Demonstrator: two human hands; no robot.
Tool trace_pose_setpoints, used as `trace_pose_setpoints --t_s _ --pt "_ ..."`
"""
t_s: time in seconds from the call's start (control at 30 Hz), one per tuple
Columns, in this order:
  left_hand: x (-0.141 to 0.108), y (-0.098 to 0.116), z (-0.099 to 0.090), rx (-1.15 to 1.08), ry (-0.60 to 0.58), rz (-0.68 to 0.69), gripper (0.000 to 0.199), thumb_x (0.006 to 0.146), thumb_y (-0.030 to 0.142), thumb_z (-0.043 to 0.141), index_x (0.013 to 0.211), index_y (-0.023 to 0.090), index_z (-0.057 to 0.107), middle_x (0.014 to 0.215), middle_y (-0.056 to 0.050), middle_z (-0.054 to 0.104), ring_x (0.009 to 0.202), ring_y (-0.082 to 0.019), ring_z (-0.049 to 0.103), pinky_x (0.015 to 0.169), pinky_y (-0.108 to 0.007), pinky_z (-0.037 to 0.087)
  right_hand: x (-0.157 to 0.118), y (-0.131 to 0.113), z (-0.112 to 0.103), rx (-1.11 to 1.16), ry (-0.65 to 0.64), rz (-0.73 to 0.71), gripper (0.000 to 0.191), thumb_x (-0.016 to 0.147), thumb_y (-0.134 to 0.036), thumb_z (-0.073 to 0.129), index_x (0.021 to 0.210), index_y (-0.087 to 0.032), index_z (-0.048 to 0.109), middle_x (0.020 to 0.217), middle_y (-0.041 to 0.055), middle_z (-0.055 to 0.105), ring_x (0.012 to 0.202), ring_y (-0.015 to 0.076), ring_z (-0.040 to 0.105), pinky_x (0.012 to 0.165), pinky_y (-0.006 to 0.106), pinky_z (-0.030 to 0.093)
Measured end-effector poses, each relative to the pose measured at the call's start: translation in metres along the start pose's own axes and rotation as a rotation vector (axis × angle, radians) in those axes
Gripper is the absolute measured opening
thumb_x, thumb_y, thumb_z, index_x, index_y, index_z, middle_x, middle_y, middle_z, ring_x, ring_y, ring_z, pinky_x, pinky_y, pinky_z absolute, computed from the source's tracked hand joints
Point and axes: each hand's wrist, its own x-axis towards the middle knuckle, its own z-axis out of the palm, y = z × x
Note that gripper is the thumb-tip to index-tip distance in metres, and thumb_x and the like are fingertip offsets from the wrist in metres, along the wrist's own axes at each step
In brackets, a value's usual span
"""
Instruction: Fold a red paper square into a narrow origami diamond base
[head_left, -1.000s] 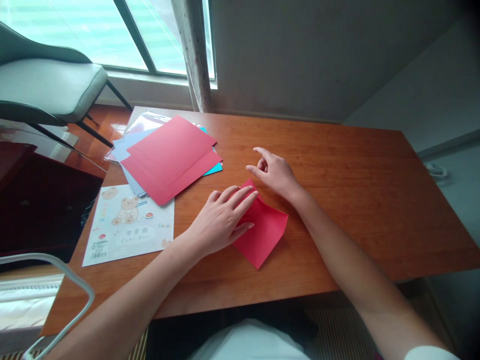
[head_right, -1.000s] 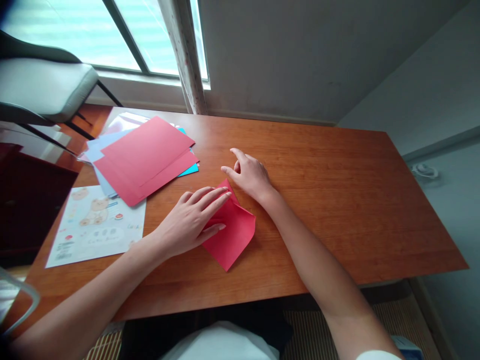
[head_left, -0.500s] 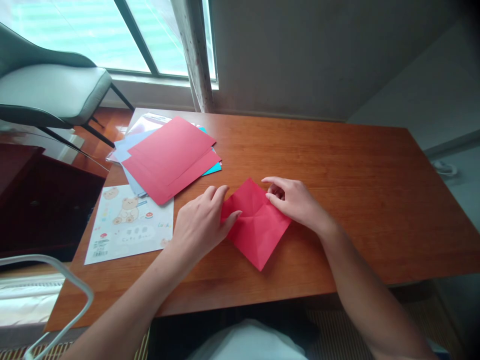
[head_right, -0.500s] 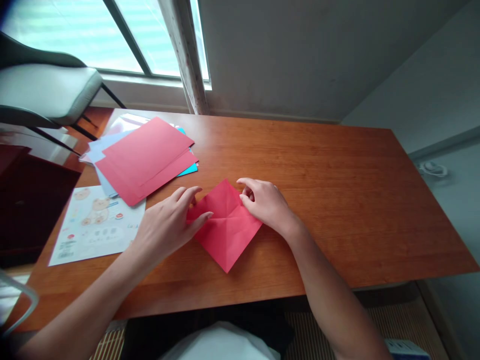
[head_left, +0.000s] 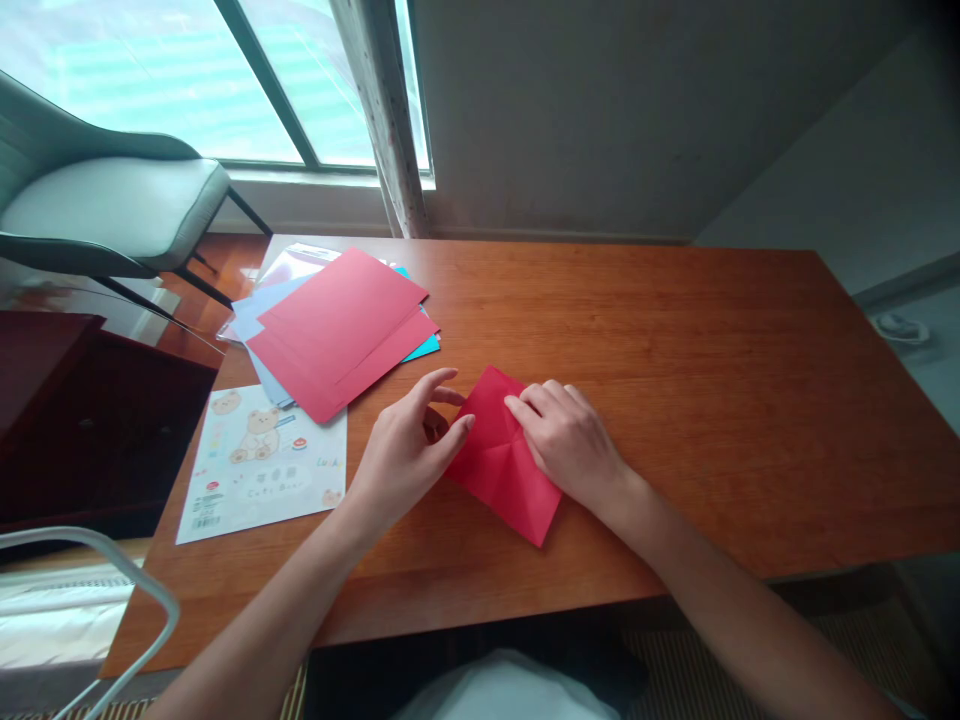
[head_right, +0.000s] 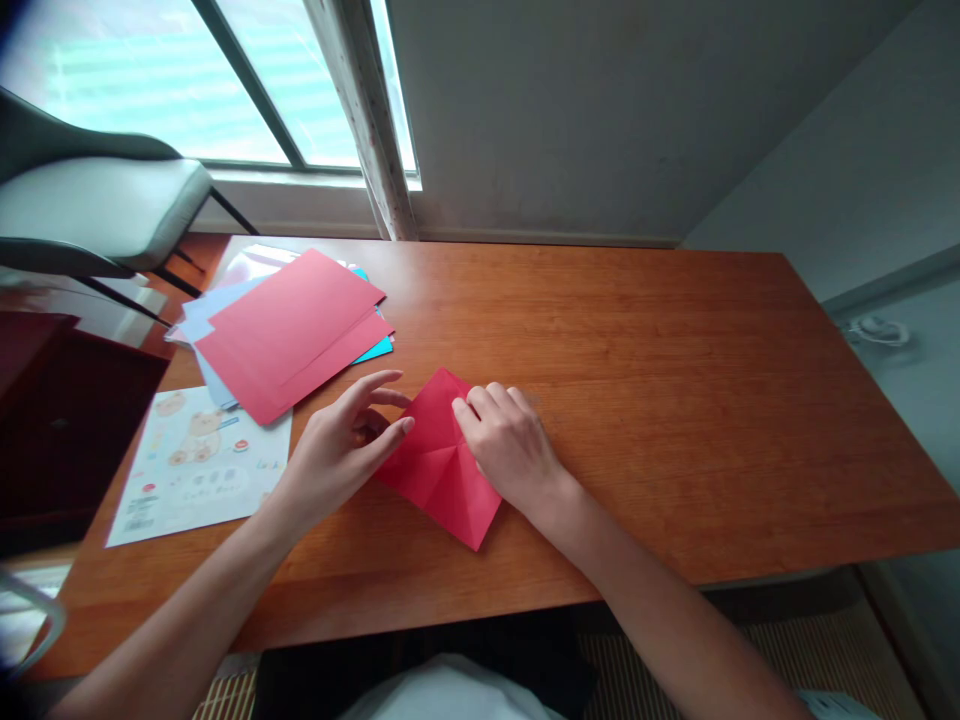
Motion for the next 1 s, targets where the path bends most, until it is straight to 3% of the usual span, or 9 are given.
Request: trace_pose_setpoints --t_s 0.1,0.23,0.33,0.47,0.63,0.73,0.83,0.93,1.0 --pt "-0.002 0.006 0.002 -0.322 0.025 -0.093 0.047 0.087 0.039 0.068 0.128 0.019 0.056 0.114 -0.01 0.072 0.092 -0.019 0.07 0.075 -0.029 0.054 -0.002 -0.011 0.002 -0.022 -0.049 0.027 0.034 0.098 -0.012 0.045 0.127 -0.012 0.063 0.101 0.0119 0.066 0.091 0.0247 0.053 0.079 0.037 0.042" --pt "-0.01 0.013 0.007 -0.636 0.036 -0.244 0.044 0.088 0.042 0.068 0.122 0.014 0.062 0.129 -0.016 0.069 0.123 -0.029 0.063 0.097 -0.038 0.053 0.0 -0.019 0.005 -0.047 -0.074 0.07 0.04 0.098 -0.013 0.043 0.136 -0.009 0.056 0.104 0.0141 0.064 0.092 0.0266 0.054 0.077 0.039 0.045" --pt "-0.018 0.015 0.015 -0.661 0.028 -0.253 0.05 0.09 0.044 0.065 0.13 0.015 0.06 0.14 -0.014 0.062 0.133 -0.031 0.055 0.108 -0.043 0.048 0.001 -0.023 0.005 -0.046 -0.087 0.079 0.043 0.098 -0.013 0.043 0.139 -0.006 0.053 0.105 0.0148 0.063 0.092 0.027 0.055 0.077 0.039 0.047" --pt "-0.029 0.017 0.03 -0.482 0.039 -0.152 0.058 0.088 0.04 0.069 0.141 0.019 0.055 0.15 -0.011 0.054 0.14 -0.029 0.049 0.119 -0.044 0.038 0.001 -0.027 0.006 -0.038 -0.088 0.091 0.045 0.097 -0.012 0.045 0.14 -0.004 0.052 0.104 0.0146 0.064 0.092 0.0274 0.056 0.076 0.04 0.048" --pt "-0.041 0.018 0.05 -0.646 0.168 -0.181 0.057 0.092 0.036 0.065 0.145 0.021 0.049 0.151 -0.011 0.052 0.139 -0.029 0.05 0.112 -0.043 0.047 0.0 -0.029 0.005 -0.016 -0.089 0.118 0.042 0.098 -0.012 0.044 0.139 -0.005 0.053 0.104 0.014 0.065 0.093 0.0265 0.058 0.078 0.039 0.049" --pt "-0.043 0.015 0.059 -0.504 0.173 -0.137 0.054 0.096 0.035 0.057 0.148 0.021 0.047 0.15 -0.011 0.054 0.138 -0.028 0.052 0.113 -0.046 0.046 0.0 -0.031 0.004 -0.016 -0.095 0.129 0.041 0.099 -0.017 0.044 0.139 -0.007 0.053 0.105 0.0142 0.065 0.093 0.0264 0.058 0.077 0.039 0.048" --pt "-0.042 0.007 0.062 -0.134 0.147 0.058 0.046 0.1 0.028 0.046 0.145 0.02 0.051 0.148 -0.011 0.056 0.138 -0.026 0.052 0.117 -0.045 0.042 -0.001 -0.032 0.003 -0.029 -0.106 0.126 0.041 0.099 -0.02 0.046 0.138 -0.01 0.054 0.103 0.0135 0.065 0.091 0.0264 0.058 0.075 0.039 0.047" --pt "-0.041 -0.003 0.059 0.25 0.16 0.243 0.054 0.098 0.016 0.039 0.152 0.019 0.04 0.152 -0.014 0.051 0.142 -0.026 0.047 0.117 -0.048 0.041 -0.003 -0.033 0.001 -0.016 -0.097 0.094 0.044 0.1 -0.03 0.048 0.14 -0.013 0.054 0.103 0.0132 0.064 0.09 0.0272 0.057 0.075 0.04 0.046" --pt "-0.04 -0.007 0.056 0.447 0.183 0.272 0.062 0.095 0.013 0.04 0.156 0.019 0.032 0.153 -0.016 0.049 0.144 -0.028 0.043 0.115 -0.051 0.042 -0.004 -0.033 0.001 -0.004 -0.092 0.079 0.044 0.101 -0.034 0.047 0.139 -0.013 0.055 0.105 0.0138 0.063 0.092 0.0275 0.056 0.076 0.04 0.046"
